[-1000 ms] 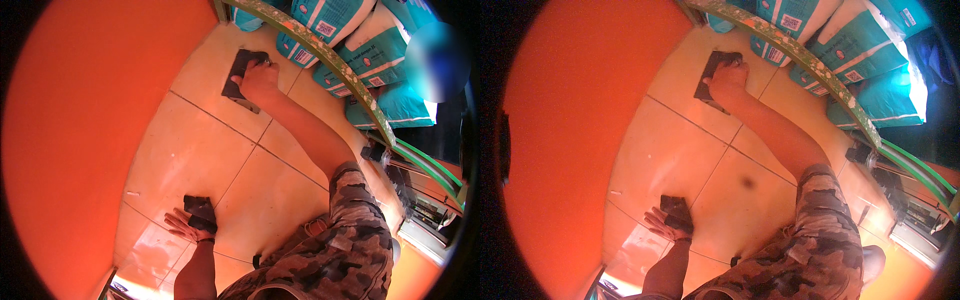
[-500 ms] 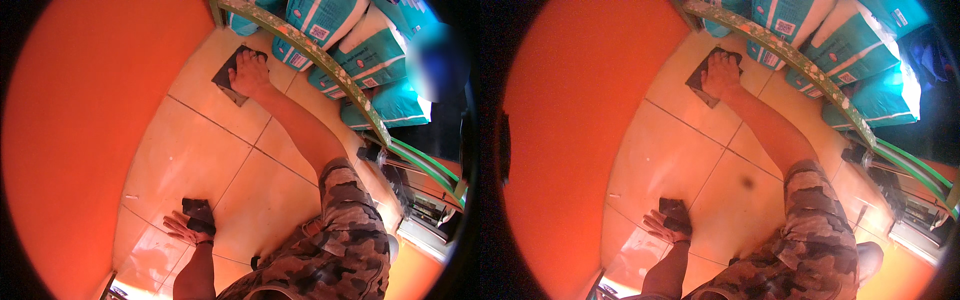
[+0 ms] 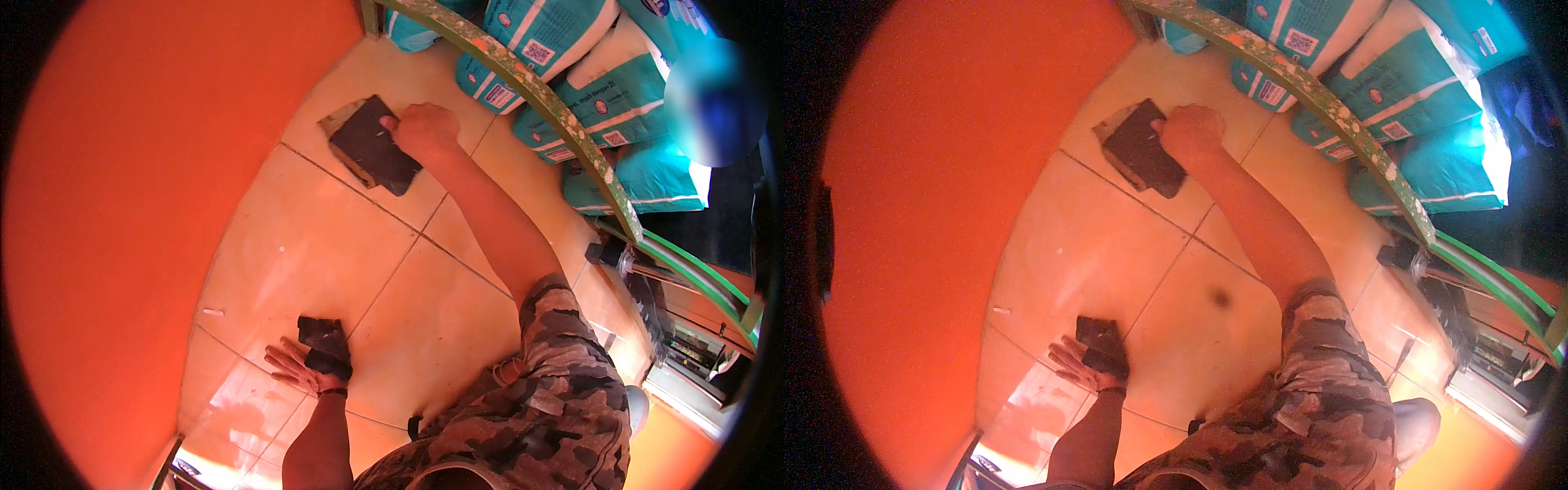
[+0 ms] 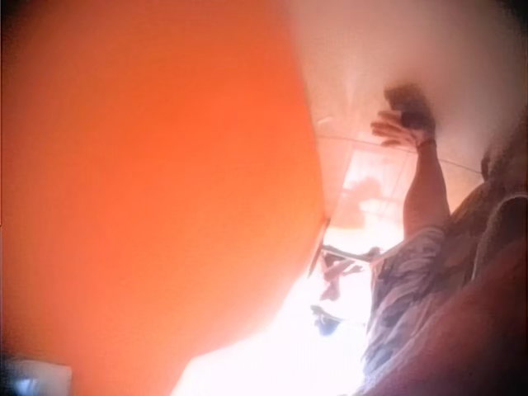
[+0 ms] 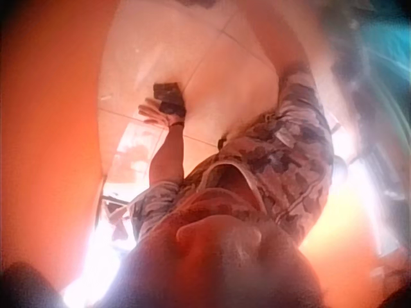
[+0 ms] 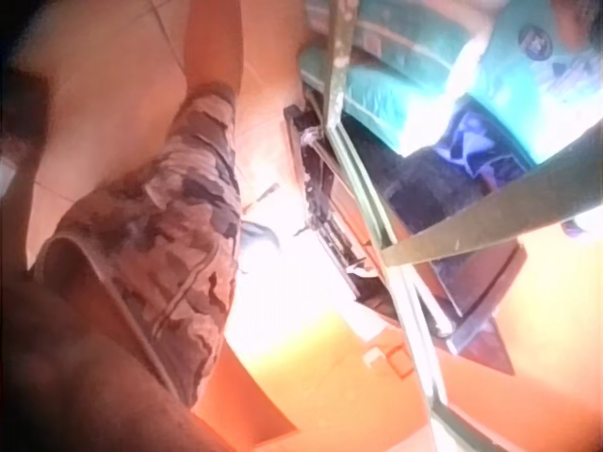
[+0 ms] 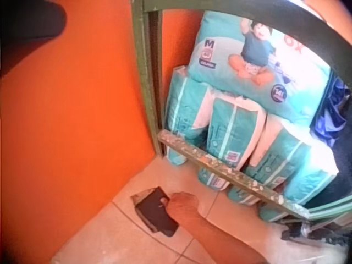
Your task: The person sits on the floor and uses a scraper and a cloth to clean the tiled floor. They scrape debris from the grout lines and wipe the surface with a cloth, moving along the base of a nearby shelf.
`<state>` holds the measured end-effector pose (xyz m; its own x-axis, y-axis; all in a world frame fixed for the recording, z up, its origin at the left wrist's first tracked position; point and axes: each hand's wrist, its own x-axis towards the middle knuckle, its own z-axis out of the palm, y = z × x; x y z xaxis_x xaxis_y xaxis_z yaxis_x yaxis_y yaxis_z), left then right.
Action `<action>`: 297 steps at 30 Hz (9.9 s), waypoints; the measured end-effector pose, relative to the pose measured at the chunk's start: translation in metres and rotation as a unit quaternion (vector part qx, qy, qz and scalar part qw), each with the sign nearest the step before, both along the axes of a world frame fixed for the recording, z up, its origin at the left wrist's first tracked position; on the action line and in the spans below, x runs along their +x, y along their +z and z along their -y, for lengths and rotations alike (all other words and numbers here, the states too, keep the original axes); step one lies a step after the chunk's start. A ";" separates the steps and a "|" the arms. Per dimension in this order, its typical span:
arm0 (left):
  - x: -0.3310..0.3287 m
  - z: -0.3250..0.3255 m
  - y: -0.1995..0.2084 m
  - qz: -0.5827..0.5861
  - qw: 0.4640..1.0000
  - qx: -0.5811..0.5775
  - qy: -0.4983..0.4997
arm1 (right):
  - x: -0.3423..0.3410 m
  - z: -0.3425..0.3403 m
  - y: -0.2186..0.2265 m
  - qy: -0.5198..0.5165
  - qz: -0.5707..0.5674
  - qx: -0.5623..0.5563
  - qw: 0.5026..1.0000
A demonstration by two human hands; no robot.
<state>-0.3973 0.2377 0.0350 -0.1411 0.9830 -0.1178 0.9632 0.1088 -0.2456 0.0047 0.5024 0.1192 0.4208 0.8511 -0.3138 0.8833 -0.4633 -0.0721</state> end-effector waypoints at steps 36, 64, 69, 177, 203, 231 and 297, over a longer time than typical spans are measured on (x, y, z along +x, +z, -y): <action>-0.013 0.005 -0.011 -0.042 0.999 0.024 -0.013 | 0.032 -0.047 -0.084 -0.021 0.174 0.238 0.955; -0.019 0.001 -0.023 -0.405 0.913 -0.009 -0.046 | 0.038 -0.040 -0.073 -0.085 0.073 0.176 0.978; 0.045 -0.035 0.052 -0.145 0.948 -0.254 0.123 | 0.055 -0.037 -0.070 -0.071 0.095 0.122 0.985; 0.004 -0.004 0.007 0.097 0.995 0.032 -0.005 | 0.012 -0.116 -0.066 0.043 0.079 0.136 0.987; 0.008 -0.007 0.018 0.176 0.984 0.010 0.015 | -0.009 -0.077 -0.080 0.224 0.116 0.289 0.923; 0.006 -0.006 0.016 0.172 0.984 0.044 0.015 | -0.119 -0.025 -0.068 0.293 -0.122 0.275 0.908; 0.009 -0.008 0.007 0.148 0.986 0.083 0.003 | -0.004 0.047 -0.080 0.020 0.076 0.291 0.953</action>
